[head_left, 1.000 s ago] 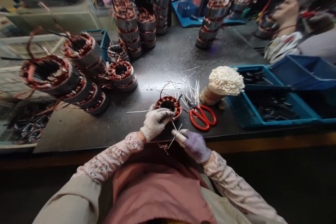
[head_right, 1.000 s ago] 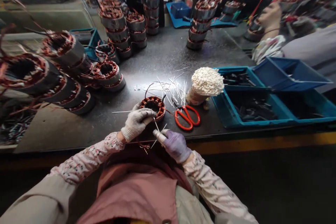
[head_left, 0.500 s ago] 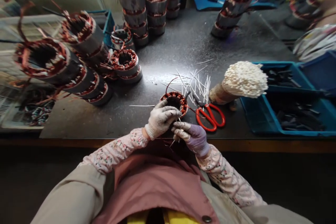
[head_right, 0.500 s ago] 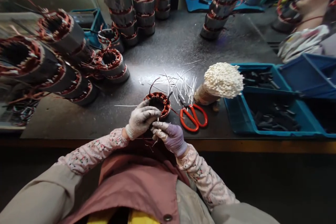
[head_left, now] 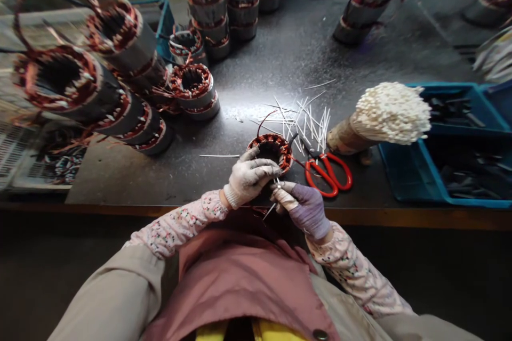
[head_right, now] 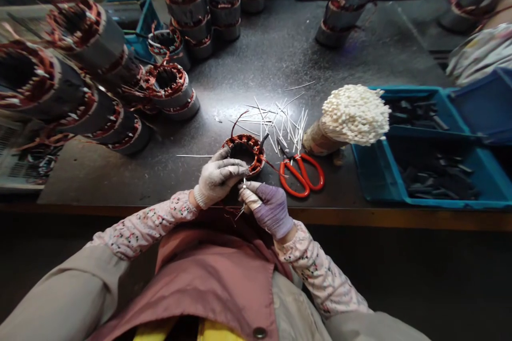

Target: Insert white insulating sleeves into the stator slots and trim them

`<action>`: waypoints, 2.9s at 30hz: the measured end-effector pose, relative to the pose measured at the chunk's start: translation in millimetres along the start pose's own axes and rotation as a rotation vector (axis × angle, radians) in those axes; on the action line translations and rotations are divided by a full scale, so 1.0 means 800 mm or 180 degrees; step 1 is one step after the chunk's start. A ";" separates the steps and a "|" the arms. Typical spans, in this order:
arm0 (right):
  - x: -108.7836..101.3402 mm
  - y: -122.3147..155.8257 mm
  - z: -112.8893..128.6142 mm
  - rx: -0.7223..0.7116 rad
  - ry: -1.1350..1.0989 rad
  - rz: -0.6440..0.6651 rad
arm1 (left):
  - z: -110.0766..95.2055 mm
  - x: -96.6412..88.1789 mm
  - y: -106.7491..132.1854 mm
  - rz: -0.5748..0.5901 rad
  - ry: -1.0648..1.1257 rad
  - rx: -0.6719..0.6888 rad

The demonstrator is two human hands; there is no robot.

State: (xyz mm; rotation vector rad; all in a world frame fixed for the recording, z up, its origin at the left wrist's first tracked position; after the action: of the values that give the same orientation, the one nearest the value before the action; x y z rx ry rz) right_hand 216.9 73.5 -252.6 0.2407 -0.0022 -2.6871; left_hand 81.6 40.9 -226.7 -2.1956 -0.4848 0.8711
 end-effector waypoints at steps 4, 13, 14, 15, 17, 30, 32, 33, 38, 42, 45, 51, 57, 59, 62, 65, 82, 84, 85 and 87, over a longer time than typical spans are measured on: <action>0.001 -0.010 0.000 0.0109 0.0222 0.0019 | 0.000 0.001 0.002 0.0143 -0.0028 0.0012; 0.002 -0.005 -0.002 0.0263 0.0079 0.0012 | 0.000 0.002 0.003 0.0055 -0.0170 0.0030; 0.003 -0.009 -0.005 0.0307 0.0113 0.0038 | 0.000 0.002 0.004 0.0064 -0.0192 0.0060; 0.005 -0.012 -0.009 0.0329 0.0157 0.0072 | 0.001 0.002 0.005 0.0073 -0.0218 0.0085; 0.006 -0.018 -0.013 0.0196 0.0315 0.0102 | 0.003 0.002 0.007 0.0085 -0.0281 0.0108; -0.005 0.012 0.082 -0.3635 0.3017 -0.0361 | 0.007 0.007 0.000 0.0621 -0.0286 -0.0071; -0.014 0.025 0.092 -0.3835 0.2895 -0.0495 | 0.010 0.008 -0.003 0.0970 -0.0486 -0.0194; -0.018 0.029 0.094 -0.3783 0.2729 -0.0584 | 0.010 0.009 -0.005 0.1136 -0.0590 -0.0229; -0.021 0.019 0.059 -0.1695 0.0600 -0.0238 | 0.005 0.021 -0.013 0.1829 -0.0925 -0.0323; 0.001 0.021 0.035 0.0108 -0.1086 0.0313 | 0.004 0.029 -0.023 0.2025 -0.0950 -0.0370; -0.008 -0.009 0.055 0.0195 -0.1734 -0.0143 | 0.004 0.033 -0.026 0.2172 -0.0863 -0.0309; -0.041 -0.017 0.034 -0.0802 -0.0755 -0.1498 | -0.004 -0.016 -0.010 0.1648 -0.1290 -0.0714; 0.009 0.005 -0.001 -0.2192 0.1666 -0.0641 | 0.003 -0.014 0.016 0.2574 -0.1900 -0.1750; 0.014 -0.011 0.003 -0.2422 0.1932 -0.0511 | 0.002 -0.005 -0.006 0.2892 -0.1953 -0.1187; 0.011 -0.039 0.011 -0.2639 0.1909 -0.0157 | 0.008 0.002 -0.038 0.3501 -0.2010 -0.0247; 0.001 -0.051 0.021 -0.2988 0.1699 0.0127 | 0.016 0.007 -0.059 0.3930 -0.1979 0.0447; -0.184 -0.071 0.080 -0.3142 0.3644 -0.2726 | 0.023 0.011 -0.040 0.2913 -0.0078 0.0310; -0.185 -0.073 0.076 -0.3205 0.3410 -0.2646 | 0.021 0.011 -0.041 0.3075 -0.0251 0.0352; -0.187 -0.072 0.075 -0.3264 0.3280 -0.2646 | 0.020 0.011 -0.041 0.3184 -0.0383 0.0406; -0.192 -0.071 0.075 -0.3295 0.3134 -0.2666 | 0.019 0.011 -0.043 0.3402 -0.0649 0.0547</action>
State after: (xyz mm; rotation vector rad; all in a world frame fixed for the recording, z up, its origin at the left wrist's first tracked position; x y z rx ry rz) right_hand 319.0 188.6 -169.5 1.3579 2.0387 -2.4843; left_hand 74.3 76.4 -212.9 -2.1377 0.7465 1.5972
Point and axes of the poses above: each hand's wrist, its own y-axis away from the middle knuckle, its own x-axis out of the palm, z = x × y, the point moved 7 cm from there along -y, towards the middle knuckle, and after that the axes turned 9 degrees about -z, right-handed, at the moved point
